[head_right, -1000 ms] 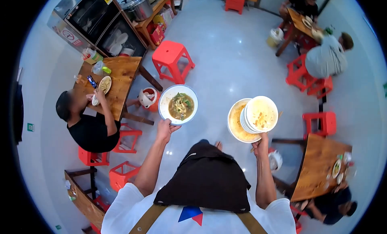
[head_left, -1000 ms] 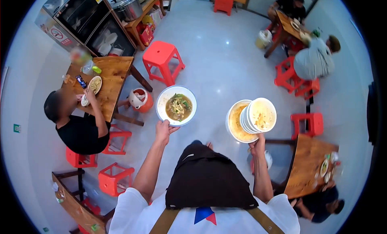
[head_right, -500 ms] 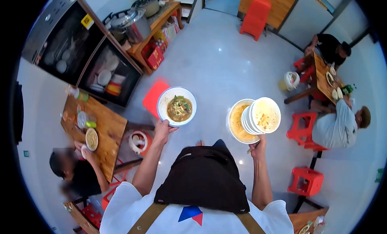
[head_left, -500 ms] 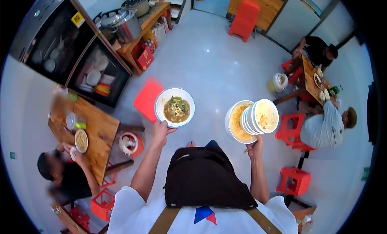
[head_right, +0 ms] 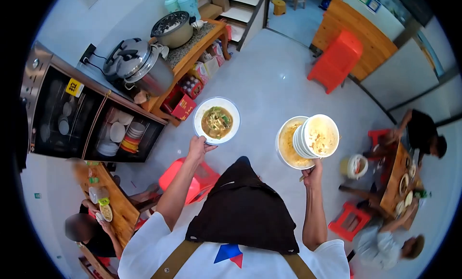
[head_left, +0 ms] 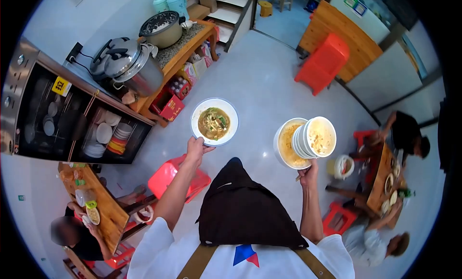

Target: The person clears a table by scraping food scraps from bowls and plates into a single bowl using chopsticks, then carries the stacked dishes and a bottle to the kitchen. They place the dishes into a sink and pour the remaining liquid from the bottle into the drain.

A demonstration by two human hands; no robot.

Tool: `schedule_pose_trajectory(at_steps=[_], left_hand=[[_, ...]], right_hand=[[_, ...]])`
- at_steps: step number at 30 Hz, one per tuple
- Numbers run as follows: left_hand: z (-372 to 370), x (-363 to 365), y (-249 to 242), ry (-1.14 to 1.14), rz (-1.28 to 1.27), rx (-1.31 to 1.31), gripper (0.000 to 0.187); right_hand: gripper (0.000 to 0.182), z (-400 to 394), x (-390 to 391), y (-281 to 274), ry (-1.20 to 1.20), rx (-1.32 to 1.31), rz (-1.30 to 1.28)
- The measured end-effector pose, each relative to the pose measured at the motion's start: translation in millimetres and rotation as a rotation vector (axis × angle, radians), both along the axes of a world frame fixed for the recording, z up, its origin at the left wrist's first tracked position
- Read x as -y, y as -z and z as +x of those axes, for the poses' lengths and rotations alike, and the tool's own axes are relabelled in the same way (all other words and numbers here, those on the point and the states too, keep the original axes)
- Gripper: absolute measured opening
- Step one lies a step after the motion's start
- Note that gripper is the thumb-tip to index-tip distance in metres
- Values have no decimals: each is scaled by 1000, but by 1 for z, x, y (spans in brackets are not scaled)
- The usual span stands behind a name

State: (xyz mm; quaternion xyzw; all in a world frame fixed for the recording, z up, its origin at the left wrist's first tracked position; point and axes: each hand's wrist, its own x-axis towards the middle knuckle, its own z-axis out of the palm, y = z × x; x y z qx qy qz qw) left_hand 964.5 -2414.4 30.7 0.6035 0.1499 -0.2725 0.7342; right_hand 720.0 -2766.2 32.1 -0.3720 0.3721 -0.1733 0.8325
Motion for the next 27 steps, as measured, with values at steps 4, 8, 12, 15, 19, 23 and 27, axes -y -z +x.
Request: schedule_pose_trajectory(at_steps=[4,8,12,15,19,23,27], left_hand=[[105,78,11,-28,-40,40,35],[220,166,11,45,10,50,37],[337,255,14,59,21,25,37],[435,328,17,110,2,21,38],[555,414,25,126,17,54,37],[654,498,13,93,-23,118,36],[770,560,19,99,34,53,37]], right_hand=[[21,119,93,16,42,16,-2],[22,241,172,6,42,-35,-19],[23,357,248,11,87,48,-16],[21,450,300,2,77,-26,19],[21,568,380,16,45,-25,13],[25,683,466,30,-8,18,-46],[20,806,534,26,6,33,-6]])
